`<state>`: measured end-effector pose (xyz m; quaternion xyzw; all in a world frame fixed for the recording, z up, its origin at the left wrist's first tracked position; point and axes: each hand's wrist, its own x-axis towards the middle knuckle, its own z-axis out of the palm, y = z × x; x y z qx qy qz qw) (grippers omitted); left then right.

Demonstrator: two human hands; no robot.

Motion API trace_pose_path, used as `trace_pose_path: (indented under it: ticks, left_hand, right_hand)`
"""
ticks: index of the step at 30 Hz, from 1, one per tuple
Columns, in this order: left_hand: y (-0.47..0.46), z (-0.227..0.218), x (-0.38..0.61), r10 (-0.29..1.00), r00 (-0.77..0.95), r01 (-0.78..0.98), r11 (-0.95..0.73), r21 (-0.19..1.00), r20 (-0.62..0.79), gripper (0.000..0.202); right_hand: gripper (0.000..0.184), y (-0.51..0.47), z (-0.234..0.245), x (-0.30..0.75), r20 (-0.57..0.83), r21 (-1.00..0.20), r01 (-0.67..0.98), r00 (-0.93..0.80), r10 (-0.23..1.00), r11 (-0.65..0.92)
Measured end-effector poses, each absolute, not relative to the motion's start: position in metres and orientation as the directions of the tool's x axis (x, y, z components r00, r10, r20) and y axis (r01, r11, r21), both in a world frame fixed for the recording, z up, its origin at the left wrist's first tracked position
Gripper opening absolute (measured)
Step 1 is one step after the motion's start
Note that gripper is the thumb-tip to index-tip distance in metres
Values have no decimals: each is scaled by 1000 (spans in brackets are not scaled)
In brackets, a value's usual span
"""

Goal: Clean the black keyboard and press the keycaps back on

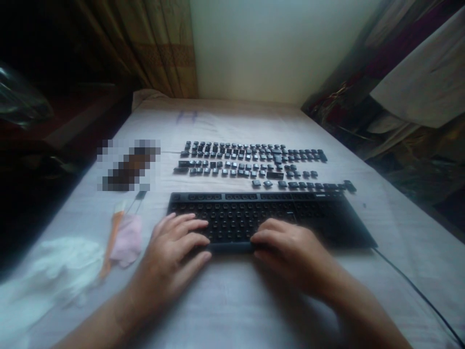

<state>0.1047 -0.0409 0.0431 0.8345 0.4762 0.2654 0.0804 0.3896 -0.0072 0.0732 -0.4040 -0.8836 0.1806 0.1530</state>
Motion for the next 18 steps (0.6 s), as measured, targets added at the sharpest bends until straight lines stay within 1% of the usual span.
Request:
trace_pose_path:
  ticks: [6, 12, 18]
  left_hand:
    - [-40, 44, 107, 849, 388, 753, -516, 408, 358, 11]
    - [-40, 45, 109, 867, 366, 757, -488, 434, 337, 10]
    - [-41, 45, 111, 871, 355, 763, -479, 433, 340, 9]
  right_hand:
    - [18, -6, 71, 391, 116, -476, 648, -623, 773, 594]
    - [19, -8, 70, 389, 127, -461, 670, -600, 790, 583]
    - [21, -9, 72, 386, 123, -439, 687, -592, 796, 579]
